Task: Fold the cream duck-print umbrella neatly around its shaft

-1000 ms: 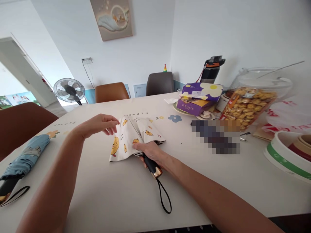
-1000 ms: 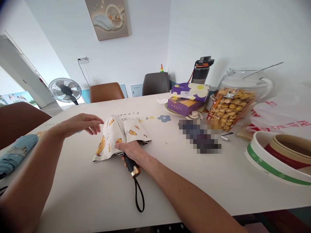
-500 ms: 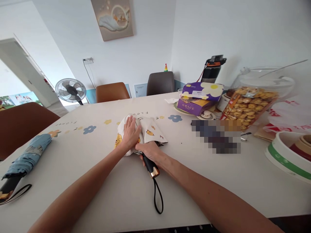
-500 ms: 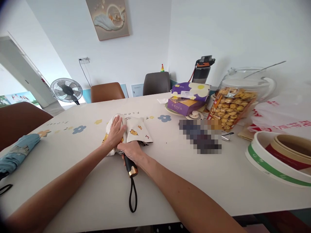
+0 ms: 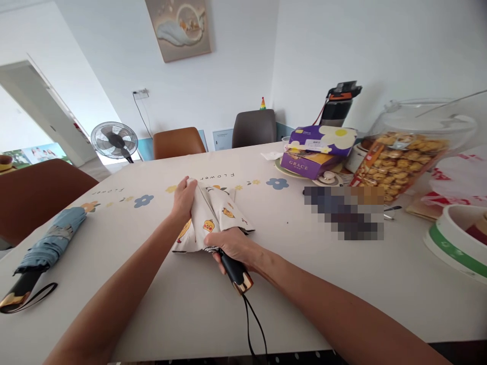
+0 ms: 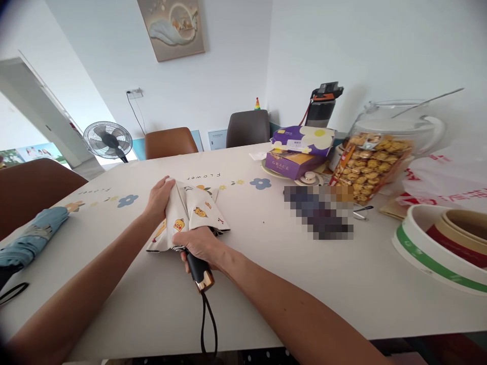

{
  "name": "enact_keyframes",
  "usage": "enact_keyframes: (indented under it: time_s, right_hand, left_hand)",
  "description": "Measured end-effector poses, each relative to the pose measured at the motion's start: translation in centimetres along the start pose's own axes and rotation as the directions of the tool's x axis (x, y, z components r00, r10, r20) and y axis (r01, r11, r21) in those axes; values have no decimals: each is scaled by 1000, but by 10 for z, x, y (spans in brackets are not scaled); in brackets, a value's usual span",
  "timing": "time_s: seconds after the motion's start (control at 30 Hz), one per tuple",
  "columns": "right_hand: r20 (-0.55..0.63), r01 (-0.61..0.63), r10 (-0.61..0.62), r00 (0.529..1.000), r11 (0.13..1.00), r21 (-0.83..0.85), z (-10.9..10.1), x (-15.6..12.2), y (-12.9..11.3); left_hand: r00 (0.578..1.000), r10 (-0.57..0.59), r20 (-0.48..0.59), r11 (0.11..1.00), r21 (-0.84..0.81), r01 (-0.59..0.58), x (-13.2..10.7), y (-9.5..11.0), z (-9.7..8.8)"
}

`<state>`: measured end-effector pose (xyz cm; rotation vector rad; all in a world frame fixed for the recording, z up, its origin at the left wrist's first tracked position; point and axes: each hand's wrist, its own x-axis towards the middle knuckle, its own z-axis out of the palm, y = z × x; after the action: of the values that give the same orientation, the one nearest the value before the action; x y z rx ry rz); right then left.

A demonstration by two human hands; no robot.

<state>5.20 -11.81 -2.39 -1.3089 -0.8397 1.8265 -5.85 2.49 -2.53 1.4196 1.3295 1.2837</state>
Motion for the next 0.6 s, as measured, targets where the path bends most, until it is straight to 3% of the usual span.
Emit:
enact_keyframes:
  time_s: [0.13,0.3,0.47,0.6]
  right_hand:
    - [41,-14,14,999,1000,-10,2,0,3]
    - [-44,23,-23,999,1000,-5,-1,7,1]
    - [-203,114,-112,973,993,-1,-12,12,-6]
    - [-195,152,-147,970,988,12,-17,12,-8]
  left_hand:
    - [997,-73,-26,994,-79,71,10,-1,-10]
    - [994,16,-111,1000,17,-14,-1,-3,1]
    - [995,83,61,996,37,-86,-40,5,28]
    - [970,-26,242,984,-165,67,-61,12,36]
